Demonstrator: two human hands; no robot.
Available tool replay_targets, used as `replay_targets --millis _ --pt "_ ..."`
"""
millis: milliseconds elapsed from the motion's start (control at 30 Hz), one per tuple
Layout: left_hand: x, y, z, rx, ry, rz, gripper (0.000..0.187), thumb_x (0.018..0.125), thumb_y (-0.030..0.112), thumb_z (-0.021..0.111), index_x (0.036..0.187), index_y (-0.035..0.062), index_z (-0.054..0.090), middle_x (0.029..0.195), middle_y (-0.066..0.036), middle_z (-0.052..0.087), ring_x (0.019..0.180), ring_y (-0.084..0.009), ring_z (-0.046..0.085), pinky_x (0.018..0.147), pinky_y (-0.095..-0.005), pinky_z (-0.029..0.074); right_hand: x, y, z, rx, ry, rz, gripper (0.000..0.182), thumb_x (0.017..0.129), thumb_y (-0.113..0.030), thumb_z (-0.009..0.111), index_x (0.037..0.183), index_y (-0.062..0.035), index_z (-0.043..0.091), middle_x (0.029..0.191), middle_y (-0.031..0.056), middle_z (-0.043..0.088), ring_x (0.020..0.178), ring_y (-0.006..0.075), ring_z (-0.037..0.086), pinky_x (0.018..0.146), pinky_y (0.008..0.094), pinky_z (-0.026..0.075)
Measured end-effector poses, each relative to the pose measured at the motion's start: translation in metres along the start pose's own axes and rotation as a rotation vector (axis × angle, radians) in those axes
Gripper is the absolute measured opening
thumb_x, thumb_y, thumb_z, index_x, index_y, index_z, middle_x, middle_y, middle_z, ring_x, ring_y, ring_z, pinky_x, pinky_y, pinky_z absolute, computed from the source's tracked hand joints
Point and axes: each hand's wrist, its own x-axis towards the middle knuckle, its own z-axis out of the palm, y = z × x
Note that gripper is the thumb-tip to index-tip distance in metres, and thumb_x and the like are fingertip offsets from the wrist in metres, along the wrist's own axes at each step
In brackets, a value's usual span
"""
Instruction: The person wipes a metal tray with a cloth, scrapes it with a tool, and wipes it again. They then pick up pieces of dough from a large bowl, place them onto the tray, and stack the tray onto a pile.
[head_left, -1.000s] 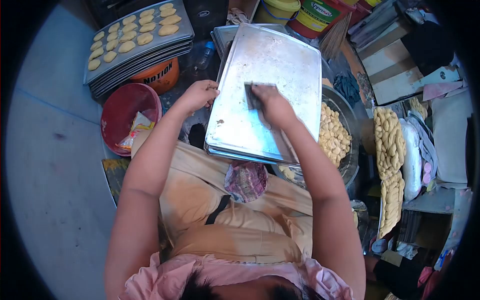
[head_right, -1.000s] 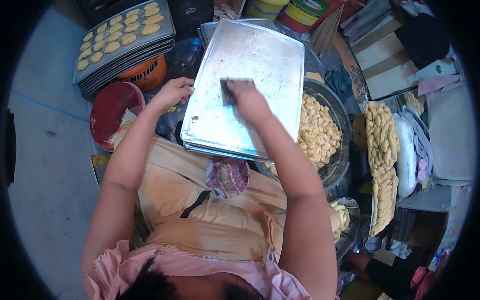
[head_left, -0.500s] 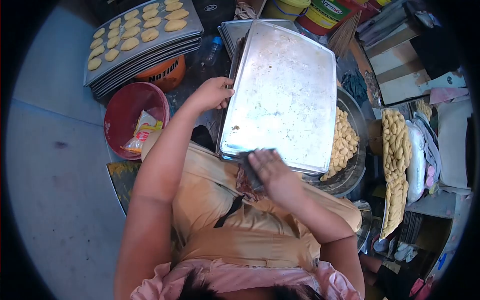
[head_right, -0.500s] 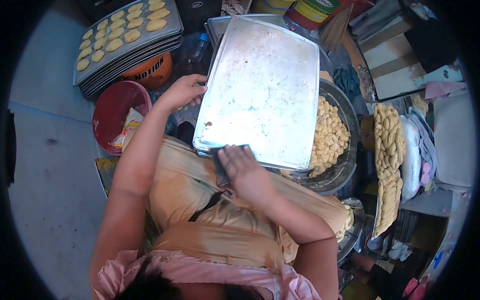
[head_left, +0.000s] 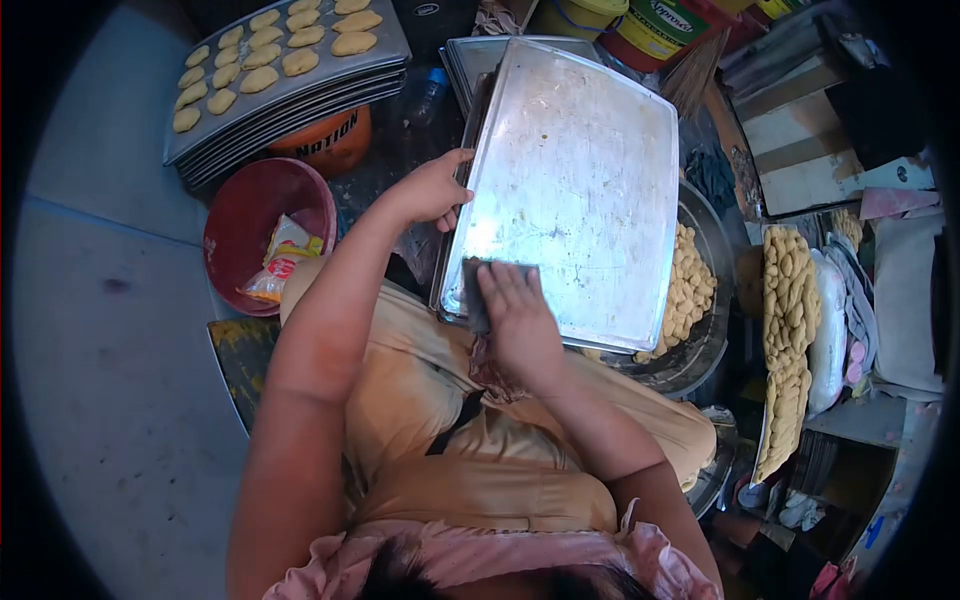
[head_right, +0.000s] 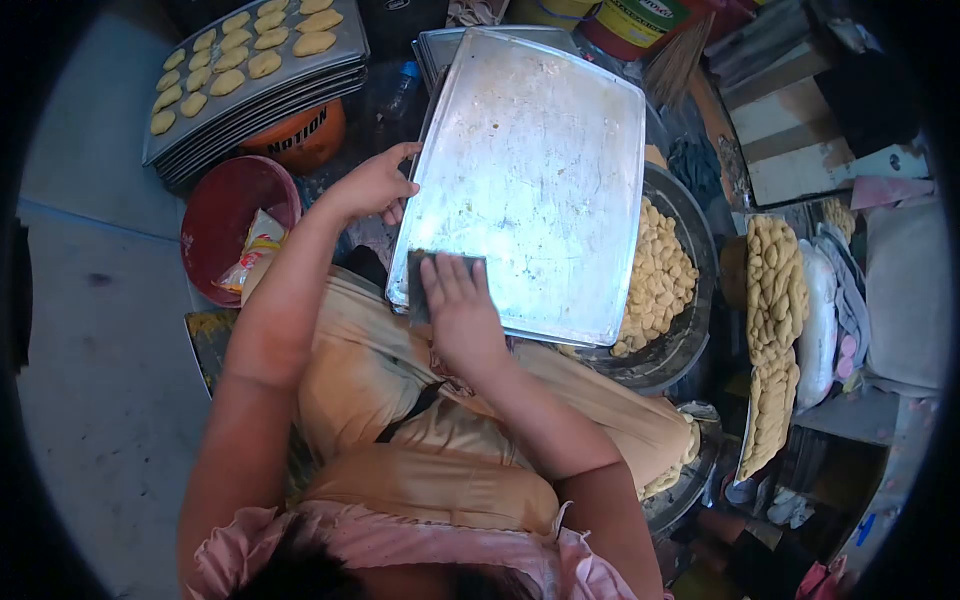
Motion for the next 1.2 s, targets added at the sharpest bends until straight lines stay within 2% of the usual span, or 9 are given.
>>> replay_targets --millis 200,333,433,467,533,600,900,1033,1200 --pt "0.004 -0.012 -0.005 -0.100 -0.066 -0.030 0.063 0.090 0.007 0.055 0.147 0.0058 0.026 0.080 -0.012 0.065 0.058 -0.0164 0.063 0.049 -0.0292 0.053 0.098 0.077 -0.005 0.106 0.242 0.122 0.058 0.072 0.000 0.057 0.130 0.0018 0.050 0.135 0.0209 0.051 0.126 0.0352 0.047 0.111 0.0453 0.032" --pt "0.004 -0.013 -0.007 -0.108 -0.067 -0.004 0.065 0.090 0.004 0.055 0.147 0.0035 0.023 0.084 -0.015 0.065 0.058 -0.0196 0.064 0.048 -0.0307 0.054 0.189 0.152 -0.020 0.161 0.278 0.187 0.044 0.082 -0.005 0.047 0.124 -0.0082 0.059 0.119 0.0189 0.062 0.109 0.0358 0.059 0.094 0.0428 0.048" --pt "0.004 -0.011 -0.013 -0.111 -0.102 0.004 0.070 0.089 0.005 0.058 0.148 0.0033 0.022 0.085 -0.016 0.065 0.058 -0.0192 0.064 0.048 -0.0306 0.054 0.233 0.183 -0.043 0.085 0.118 0.244 0.042 0.083 -0.005 0.047 0.124 -0.0056 0.057 0.125 0.0172 0.059 0.113 0.0340 0.057 0.098 0.0408 0.045" --pt "0.004 -0.008 -0.016 -0.093 -0.105 0.010 0.071 0.088 0.007 0.059 0.148 0.0037 0.022 0.086 -0.015 0.065 0.059 -0.0181 0.064 0.049 -0.0298 0.053 0.236 0.186 -0.043 0.058 0.205 0.201 0.043 0.084 -0.004 0.046 0.125 -0.0054 0.056 0.128 0.0176 0.058 0.115 0.0337 0.056 0.099 0.0408 0.044" --pt "0.003 -0.006 -0.016 -0.059 -0.135 0.009 0.073 0.087 0.011 0.062 0.148 0.0045 0.022 0.086 -0.012 0.064 0.060 -0.0159 0.063 0.052 -0.0284 0.053 0.219 0.179 -0.046 0.003 0.364 0.138 0.044 0.085 -0.003 0.046 0.128 -0.0049 0.055 0.132 0.0182 0.055 0.119 0.0331 0.054 0.102 0.0406 0.042" --pt "0.001 0.000 -0.011 -0.061 -0.099 -0.014 0.076 0.087 0.013 0.064 0.149 0.0046 0.021 0.085 -0.011 0.064 0.060 -0.0152 0.062 0.052 -0.0276 0.052 0.166 0.153 -0.068 0.065 0.339 0.085 0.047 0.085 -0.001 0.044 0.132 -0.0047 0.051 0.137 0.0192 0.050 0.124 0.0326 0.050 0.107 0.0407 0.038" --pt "0.003 -0.018 0.004 -0.111 -0.016 0.083 0.079 0.086 0.014 0.066 0.151 0.0088 0.021 0.075 -0.002 0.058 0.060 -0.0101 0.055 0.052 -0.0247 0.046 -0.124 0.087 -0.075 -0.051 -0.054 -0.012 0.058 0.079 -0.002 0.051 0.137 -0.0043 0.047 0.135 0.0204 0.051 0.125 0.0352 0.050 0.109 0.0471 0.036" --pt "0.004 -0.015 0.003 -0.074 -0.002 0.051 0.078 0.086 0.011 0.065 0.151 0.0087 0.022 0.076 -0.004 0.061 0.058 -0.0101 0.057 0.050 -0.0251 0.047 -0.146 0.107 -0.056 -0.015 -0.067 0.050 0.059 0.076 -0.003 0.055 0.134 -0.0059 0.049 0.133 0.0200 0.052 0.123 0.0357 0.051 0.108 0.0473 0.036" --pt "0.004 -0.007 0.003 -0.030 -0.017 0.017 0.080 0.086 0.010 0.064 0.152 0.0099 0.019 0.075 -0.005 0.062 0.056 -0.0107 0.057 0.049 -0.0252 0.046 -0.079 0.171 -0.053 0.093 0.088 0.021 0.062 0.067 0.001 0.060 0.128 -0.0050 0.053 0.126 0.0185 0.056 0.118 0.0361 0.053 0.106 0.0460 0.039"
